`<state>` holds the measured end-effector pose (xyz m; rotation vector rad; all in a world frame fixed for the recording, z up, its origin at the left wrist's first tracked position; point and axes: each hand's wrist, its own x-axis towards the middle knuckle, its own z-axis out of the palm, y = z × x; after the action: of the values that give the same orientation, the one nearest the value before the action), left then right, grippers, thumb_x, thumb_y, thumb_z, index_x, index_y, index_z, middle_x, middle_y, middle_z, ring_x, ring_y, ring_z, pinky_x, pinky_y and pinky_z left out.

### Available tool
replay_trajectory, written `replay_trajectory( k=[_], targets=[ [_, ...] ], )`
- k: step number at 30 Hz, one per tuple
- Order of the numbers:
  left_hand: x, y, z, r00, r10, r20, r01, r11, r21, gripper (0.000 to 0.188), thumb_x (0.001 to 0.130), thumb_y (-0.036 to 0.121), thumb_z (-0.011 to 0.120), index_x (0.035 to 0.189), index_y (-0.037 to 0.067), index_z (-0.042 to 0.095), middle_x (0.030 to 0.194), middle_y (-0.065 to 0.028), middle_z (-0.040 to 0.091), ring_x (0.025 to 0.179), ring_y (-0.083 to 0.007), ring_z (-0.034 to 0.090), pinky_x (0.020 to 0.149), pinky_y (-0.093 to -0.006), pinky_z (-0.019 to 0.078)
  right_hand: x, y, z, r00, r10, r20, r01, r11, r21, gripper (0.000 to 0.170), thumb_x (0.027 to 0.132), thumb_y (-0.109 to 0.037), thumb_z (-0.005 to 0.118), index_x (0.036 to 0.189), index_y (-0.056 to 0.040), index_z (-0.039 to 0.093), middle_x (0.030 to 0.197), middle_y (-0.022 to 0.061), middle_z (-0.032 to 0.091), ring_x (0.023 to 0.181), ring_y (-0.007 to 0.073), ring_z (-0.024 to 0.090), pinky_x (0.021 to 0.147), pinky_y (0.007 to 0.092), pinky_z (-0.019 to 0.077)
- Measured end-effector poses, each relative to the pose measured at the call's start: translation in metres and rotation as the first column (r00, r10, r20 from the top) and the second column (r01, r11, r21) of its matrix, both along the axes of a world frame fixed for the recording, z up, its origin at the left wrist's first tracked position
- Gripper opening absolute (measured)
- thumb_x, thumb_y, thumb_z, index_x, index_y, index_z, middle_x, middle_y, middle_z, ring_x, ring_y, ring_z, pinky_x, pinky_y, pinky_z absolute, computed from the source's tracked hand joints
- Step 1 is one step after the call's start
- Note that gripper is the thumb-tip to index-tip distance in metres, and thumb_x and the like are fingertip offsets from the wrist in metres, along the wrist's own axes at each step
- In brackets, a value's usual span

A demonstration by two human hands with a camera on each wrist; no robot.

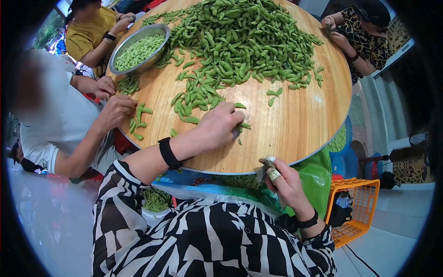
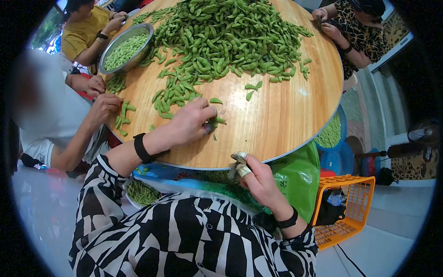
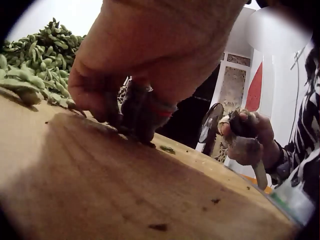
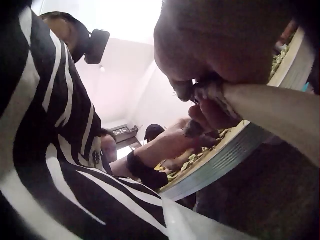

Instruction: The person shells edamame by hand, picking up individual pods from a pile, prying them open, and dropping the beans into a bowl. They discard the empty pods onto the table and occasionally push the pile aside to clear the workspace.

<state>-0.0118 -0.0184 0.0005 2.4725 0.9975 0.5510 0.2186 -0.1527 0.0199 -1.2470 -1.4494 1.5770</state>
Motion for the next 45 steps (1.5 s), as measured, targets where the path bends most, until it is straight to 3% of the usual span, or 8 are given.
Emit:
replay_trajectory(
  k=[2,12,15,17,20,28,37,45],
  targets=[
    [0.004,-0.002,0.002,0.999,-0.043,-0.018,0.046,0.969,0.241,0.02,0.071,0.0,0.064,0.087,0.002,0.052,0.086,-0.0157,0.052,0.083,-0.0362,0.053,0.072,-0.0434,0.0447,-0.004,0.002,-0.001,1.0,-0.001,-0.009,0.001,1.0,0.013,0.032,0.092,-0.006,0.042,0.121,0.0041,0.052,0.077,0.0029,0.052,0.06,0.0083,0.048,0.055,0.0234,0.0414],
    [-0.005,-0.014,0.007,0.998,0.062,-0.005,-0.061,0.987,0.151,0.02,0.071,0.004,0.064,0.086,0.0,0.052,0.078,-0.0197,0.057,0.075,-0.0404,0.056,0.067,-0.0463,0.0457,-0.007,0.009,-0.006,0.998,-0.011,-0.068,0.009,0.999,-0.032,0.032,0.097,-0.013,0.039,0.123,0.0008,0.051,0.065,0.0005,0.05,0.053,0.006,0.044,0.048,0.0207,0.0359],
    [0.0,-0.024,0.017,0.98,0.171,0.106,-0.146,0.967,-0.211,0.015,0.078,0.001,0.066,0.085,0.0,0.053,0.077,-0.0115,0.058,0.071,-0.0257,0.06,0.065,-0.0325,0.0474,-0.009,0.012,-0.006,0.996,-0.036,-0.083,0.033,0.999,-0.036,0.035,0.098,-0.016,0.038,0.126,-0.0001,0.05,0.062,0.0005,0.05,0.05,0.0059,0.042,0.047,0.0202,0.033],
    [0.009,-0.032,0.024,0.839,0.389,0.38,-0.016,0.716,-0.698,0.014,0.081,0.001,0.069,0.087,0.001,0.055,0.081,-0.0031,0.061,0.073,-0.0118,0.059,0.066,-0.024,0.0467,-0.01,0.012,-0.006,0.994,-0.056,-0.093,0.051,0.997,-0.054,0.035,0.099,-0.017,0.038,0.127,-0.0007,0.049,0.062,0.0007,0.05,0.049,0.0059,0.041,0.046,0.02,0.0326],
    [0.022,-0.043,0.02,0.777,0.396,0.489,0.173,0.613,-0.771,0.015,0.081,0.0,0.069,0.088,0.003,0.057,0.082,0.0031,0.059,0.076,-0.0051,0.056,0.066,-0.0221,0.0469,-0.009,0.014,-0.005,0.971,-0.093,-0.22,0.072,0.992,-0.103,0.035,0.098,-0.013,0.037,0.131,-0.0015,0.045,0.065,0.0001,0.051,0.052,0.0055,0.045,0.047,0.0197,0.0366],
    [0.044,-0.057,0.01,0.688,0.51,0.515,0.205,0.545,-0.813,0.021,0.078,-0.003,0.07,0.093,0.004,0.056,0.085,-0.0004,0.059,0.076,-0.0079,0.057,0.069,-0.023,0.0475,-0.005,0.006,-0.012,0.972,-0.102,-0.211,0.095,0.994,-0.047,0.04,0.099,-0.013,0.041,0.137,-0.0022,0.042,0.067,0.0003,0.053,0.053,0.0048,0.045,0.047,0.0187,0.0369],
    [0.048,-0.065,0.015,0.671,0.424,0.609,0.215,0.674,-0.707,0.022,0.078,-0.007,0.065,0.095,0.002,0.055,0.086,-0.0026,0.06,0.079,-0.0088,0.058,0.073,-0.0235,0.0483,-0.005,0.004,-0.022,0.911,-0.118,-0.394,0.101,0.993,-0.062,0.044,0.101,-0.02,0.041,0.14,-0.0002,0.038,0.071,0.0054,0.055,0.052,0.0087,0.048,0.045,0.0195,0.0357],
    [0.045,-0.069,0.005,0.587,0.597,0.547,0.23,0.525,-0.82,0.03,0.076,-0.006,0.071,0.1,0.003,0.056,0.09,-0.0038,0.064,0.082,-0.0105,0.061,0.074,-0.0247,0.0503,-0.007,0.004,-0.02,0.894,-0.114,-0.433,0.09,0.993,-0.077,0.044,0.101,-0.019,0.041,0.139,0.0023,0.038,0.084,0.0049,0.056,0.052,0.009,0.048,0.044,0.0191,0.0343]
  ],
)
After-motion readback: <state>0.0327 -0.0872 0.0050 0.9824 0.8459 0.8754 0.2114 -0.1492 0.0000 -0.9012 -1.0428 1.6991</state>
